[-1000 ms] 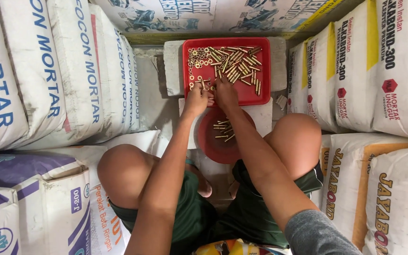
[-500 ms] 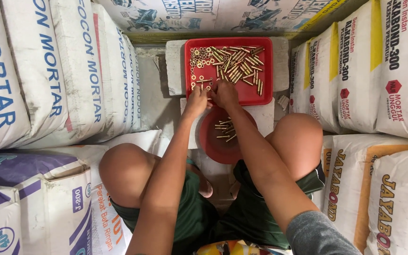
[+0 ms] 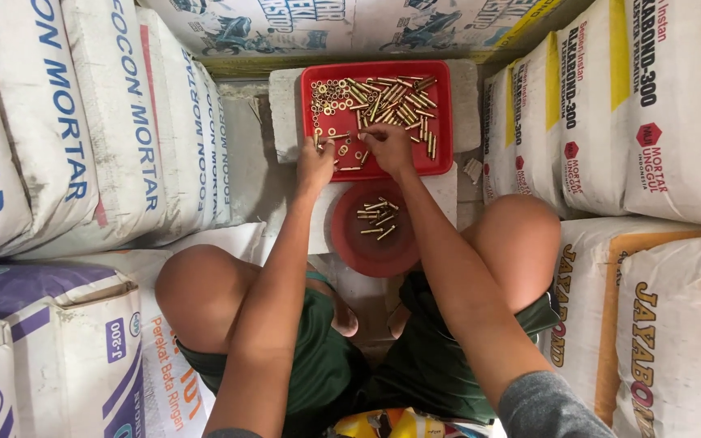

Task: Assembling small brass hardware components by hand by placing a ring onto a casing.

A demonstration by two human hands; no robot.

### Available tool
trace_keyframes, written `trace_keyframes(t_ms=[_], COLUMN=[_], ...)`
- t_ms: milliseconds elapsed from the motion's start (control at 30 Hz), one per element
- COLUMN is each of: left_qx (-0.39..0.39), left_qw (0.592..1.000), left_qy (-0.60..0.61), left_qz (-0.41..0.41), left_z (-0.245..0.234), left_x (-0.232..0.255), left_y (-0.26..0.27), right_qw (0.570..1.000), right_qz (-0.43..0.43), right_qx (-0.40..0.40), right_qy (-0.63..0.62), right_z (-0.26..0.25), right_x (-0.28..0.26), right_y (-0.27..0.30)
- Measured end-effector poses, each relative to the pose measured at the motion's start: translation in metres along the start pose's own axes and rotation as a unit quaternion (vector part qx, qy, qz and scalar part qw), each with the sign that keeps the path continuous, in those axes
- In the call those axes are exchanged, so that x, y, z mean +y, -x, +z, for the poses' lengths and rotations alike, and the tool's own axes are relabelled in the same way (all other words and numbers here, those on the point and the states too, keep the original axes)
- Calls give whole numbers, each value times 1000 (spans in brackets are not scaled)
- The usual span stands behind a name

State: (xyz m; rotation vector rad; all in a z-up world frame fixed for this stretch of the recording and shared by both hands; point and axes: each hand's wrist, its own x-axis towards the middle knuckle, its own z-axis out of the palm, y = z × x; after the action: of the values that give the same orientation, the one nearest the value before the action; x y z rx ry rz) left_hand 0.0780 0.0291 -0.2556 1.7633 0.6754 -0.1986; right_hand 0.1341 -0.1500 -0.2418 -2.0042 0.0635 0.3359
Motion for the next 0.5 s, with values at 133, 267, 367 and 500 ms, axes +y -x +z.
trace_keyframes(t_ms=[133,267,367,500], left_qx=[-39,-40,-19,44], left_qw=[997,989,984,984], left_qy=[44,95,123,59], left_qz=[58,107,125,160], left_z=[2,3,-5,-14], left_x=[7,24,40,50], left_y=[1,7,16,18], right_qw=[994,983,977,982], right_qz=[-51,-93,-109,-98], right_qx=[-96,-154,-181,-158], right_qy=[2,28,30,-14], right_z=[-12,-22,-27,-21], right_x=[-51,-77,-94,-88], right_y=[17,22,23,12])
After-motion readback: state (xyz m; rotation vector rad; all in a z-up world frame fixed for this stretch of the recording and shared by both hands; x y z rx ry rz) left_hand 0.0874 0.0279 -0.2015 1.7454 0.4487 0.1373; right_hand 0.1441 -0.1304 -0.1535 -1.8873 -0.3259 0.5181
